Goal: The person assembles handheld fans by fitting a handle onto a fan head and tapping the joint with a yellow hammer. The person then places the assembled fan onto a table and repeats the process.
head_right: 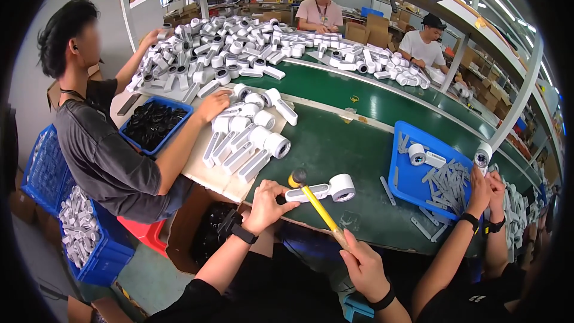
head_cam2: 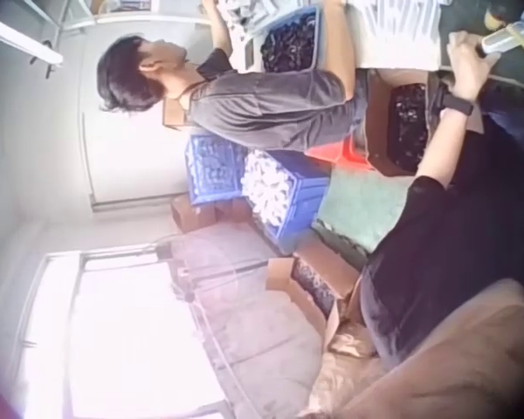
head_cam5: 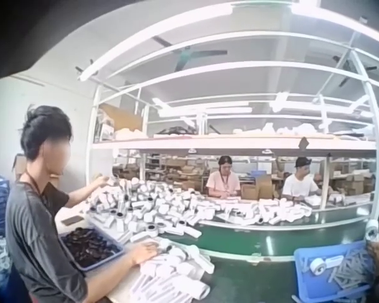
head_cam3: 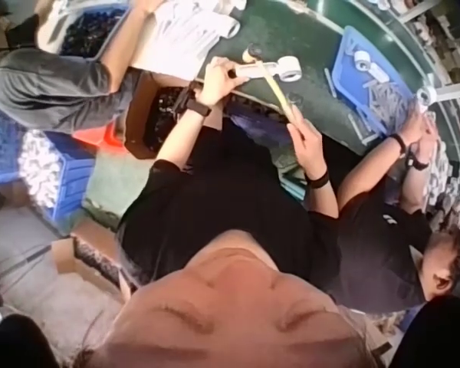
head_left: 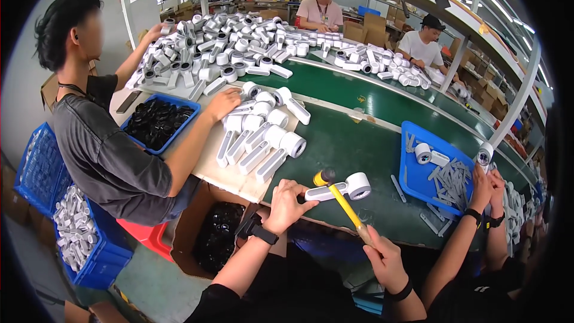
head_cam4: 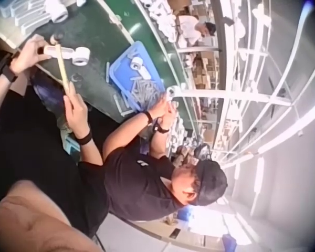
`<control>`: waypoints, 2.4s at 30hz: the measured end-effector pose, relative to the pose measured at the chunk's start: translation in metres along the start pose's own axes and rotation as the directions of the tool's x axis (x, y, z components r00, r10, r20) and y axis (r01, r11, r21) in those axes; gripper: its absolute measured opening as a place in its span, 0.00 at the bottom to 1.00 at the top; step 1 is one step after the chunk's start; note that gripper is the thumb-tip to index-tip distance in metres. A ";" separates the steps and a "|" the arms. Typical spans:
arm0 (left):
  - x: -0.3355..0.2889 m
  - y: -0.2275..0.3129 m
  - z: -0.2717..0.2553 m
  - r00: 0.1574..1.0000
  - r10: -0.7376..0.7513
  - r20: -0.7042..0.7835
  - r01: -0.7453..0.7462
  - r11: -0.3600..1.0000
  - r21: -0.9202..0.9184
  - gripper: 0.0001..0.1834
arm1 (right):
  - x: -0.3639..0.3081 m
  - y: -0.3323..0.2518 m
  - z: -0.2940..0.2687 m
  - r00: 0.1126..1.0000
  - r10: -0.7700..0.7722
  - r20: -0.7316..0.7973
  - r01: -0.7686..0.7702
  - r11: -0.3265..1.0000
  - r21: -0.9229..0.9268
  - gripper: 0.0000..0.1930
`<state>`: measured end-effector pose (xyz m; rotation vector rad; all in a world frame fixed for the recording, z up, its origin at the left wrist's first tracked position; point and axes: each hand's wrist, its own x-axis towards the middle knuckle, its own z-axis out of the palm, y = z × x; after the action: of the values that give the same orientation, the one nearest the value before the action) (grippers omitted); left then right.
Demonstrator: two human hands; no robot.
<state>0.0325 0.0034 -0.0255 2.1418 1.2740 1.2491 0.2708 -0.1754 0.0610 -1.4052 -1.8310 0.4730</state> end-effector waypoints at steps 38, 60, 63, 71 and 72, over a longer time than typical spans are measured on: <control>-0.010 0.030 -0.048 0.721 -0.531 0.446 0.693 0.538 -0.480 0.32 | -0.017 0.031 -0.001 0.917 0.392 0.071 -0.387 0.837 0.386 0.28; -0.003 -0.008 -0.015 0.988 -0.056 -0.145 0.041 0.994 -0.100 0.14 | 0.021 0.022 0.022 0.997 -0.031 0.071 0.036 0.997 -0.068 0.25; -0.007 -0.012 -0.011 0.977 -0.024 -0.212 0.031 0.999 0.027 0.15 | 0.025 0.002 0.018 0.995 0.014 0.103 -0.013 1.000 -0.010 0.25; -0.007 -0.010 -0.017 0.978 -0.133 -0.160 0.136 0.991 0.009 0.17 | 0.024 0.000 0.024 0.994 -0.027 0.109 0.025 0.999 0.027 0.25; -0.008 -0.010 -0.016 0.979 -0.132 -0.157 0.135 0.991 0.009 0.17 | 0.020 0.009 0.029 0.999 -0.053 0.007 0.052 0.997 0.048 0.25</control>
<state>0.0119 0.0003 -0.0273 1.9669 1.4736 1.3748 0.2532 -0.1492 0.0431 -1.3217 -1.8466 0.4933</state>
